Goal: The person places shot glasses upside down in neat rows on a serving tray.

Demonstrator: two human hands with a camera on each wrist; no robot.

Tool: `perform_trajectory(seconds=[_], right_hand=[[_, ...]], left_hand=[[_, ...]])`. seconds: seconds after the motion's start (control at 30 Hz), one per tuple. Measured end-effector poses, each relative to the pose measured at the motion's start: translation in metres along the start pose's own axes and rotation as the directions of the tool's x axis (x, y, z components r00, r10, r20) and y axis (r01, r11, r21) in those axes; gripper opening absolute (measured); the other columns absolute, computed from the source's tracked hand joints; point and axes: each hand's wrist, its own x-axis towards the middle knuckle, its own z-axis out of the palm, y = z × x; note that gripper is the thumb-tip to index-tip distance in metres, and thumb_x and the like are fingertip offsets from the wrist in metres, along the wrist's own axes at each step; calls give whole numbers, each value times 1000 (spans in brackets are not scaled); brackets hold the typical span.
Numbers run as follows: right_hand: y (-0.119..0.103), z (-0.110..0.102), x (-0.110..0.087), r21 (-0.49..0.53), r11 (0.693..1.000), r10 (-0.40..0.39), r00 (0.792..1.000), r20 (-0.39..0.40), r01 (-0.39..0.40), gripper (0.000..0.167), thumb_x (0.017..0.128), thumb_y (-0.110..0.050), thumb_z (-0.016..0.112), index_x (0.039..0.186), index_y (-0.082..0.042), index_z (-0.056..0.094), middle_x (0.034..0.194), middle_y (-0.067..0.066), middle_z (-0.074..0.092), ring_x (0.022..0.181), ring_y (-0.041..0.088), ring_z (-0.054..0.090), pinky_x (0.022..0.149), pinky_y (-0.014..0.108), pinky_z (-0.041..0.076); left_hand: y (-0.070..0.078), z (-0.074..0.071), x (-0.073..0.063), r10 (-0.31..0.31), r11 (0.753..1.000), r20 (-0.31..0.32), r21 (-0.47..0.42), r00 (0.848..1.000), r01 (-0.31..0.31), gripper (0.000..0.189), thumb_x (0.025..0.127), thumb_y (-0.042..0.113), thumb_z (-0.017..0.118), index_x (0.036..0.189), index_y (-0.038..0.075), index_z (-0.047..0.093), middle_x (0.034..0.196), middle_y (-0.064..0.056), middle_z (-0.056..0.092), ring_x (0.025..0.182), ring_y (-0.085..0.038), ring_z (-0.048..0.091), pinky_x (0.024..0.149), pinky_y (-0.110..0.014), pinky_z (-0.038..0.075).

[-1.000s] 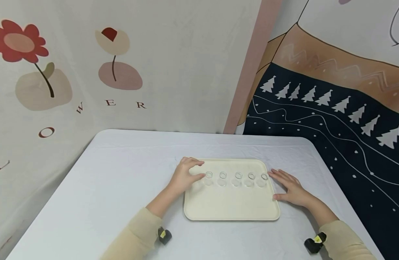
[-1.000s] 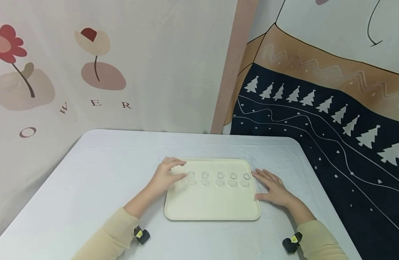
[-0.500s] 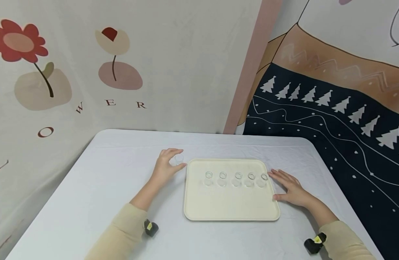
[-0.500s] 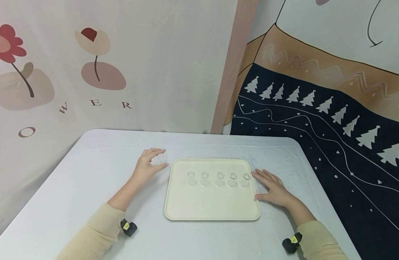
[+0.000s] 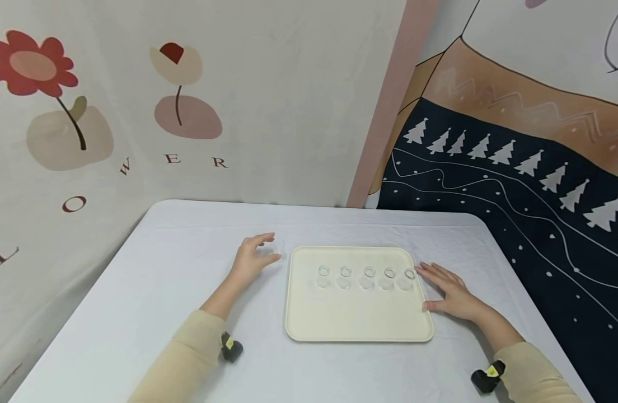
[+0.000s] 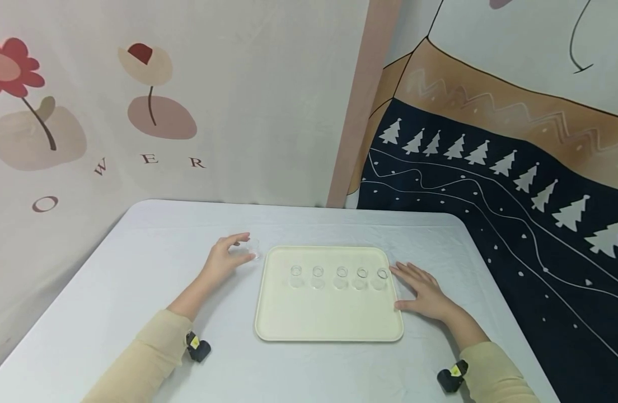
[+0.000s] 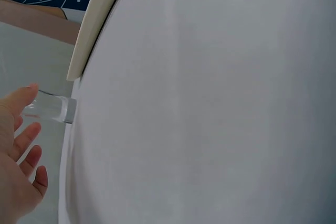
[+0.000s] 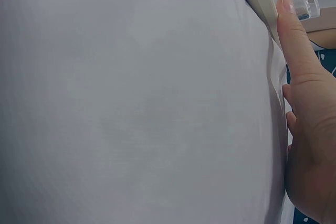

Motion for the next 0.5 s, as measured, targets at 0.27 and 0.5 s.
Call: perform_trajectory(seconds=[0.27, 0.5], right_hand=[[1, 0, 2, -7, 1000, 23, 999, 30, -23, 85, 74, -41, 78, 145, -12, 40, 150, 23, 30, 136, 48, 14, 101, 69, 6], [-2, -1, 1, -8, 999, 37, 999, 36, -36, 86, 75, -42, 77, 145, -12, 39, 150, 23, 29, 137, 48, 13, 102, 69, 5]], left_hand=[[-13, 5, 1, -76, 997, 59, 4, 995, 76, 56, 79, 15, 80, 128, 1, 58, 118, -15, 63, 110, -32, 51, 97, -47, 39], [-17, 10, 1, -78, 997, 71, 26, 994, 77, 48, 81, 14, 78, 123, -3, 60, 114, -17, 65, 109, -33, 53, 97, -48, 41]])
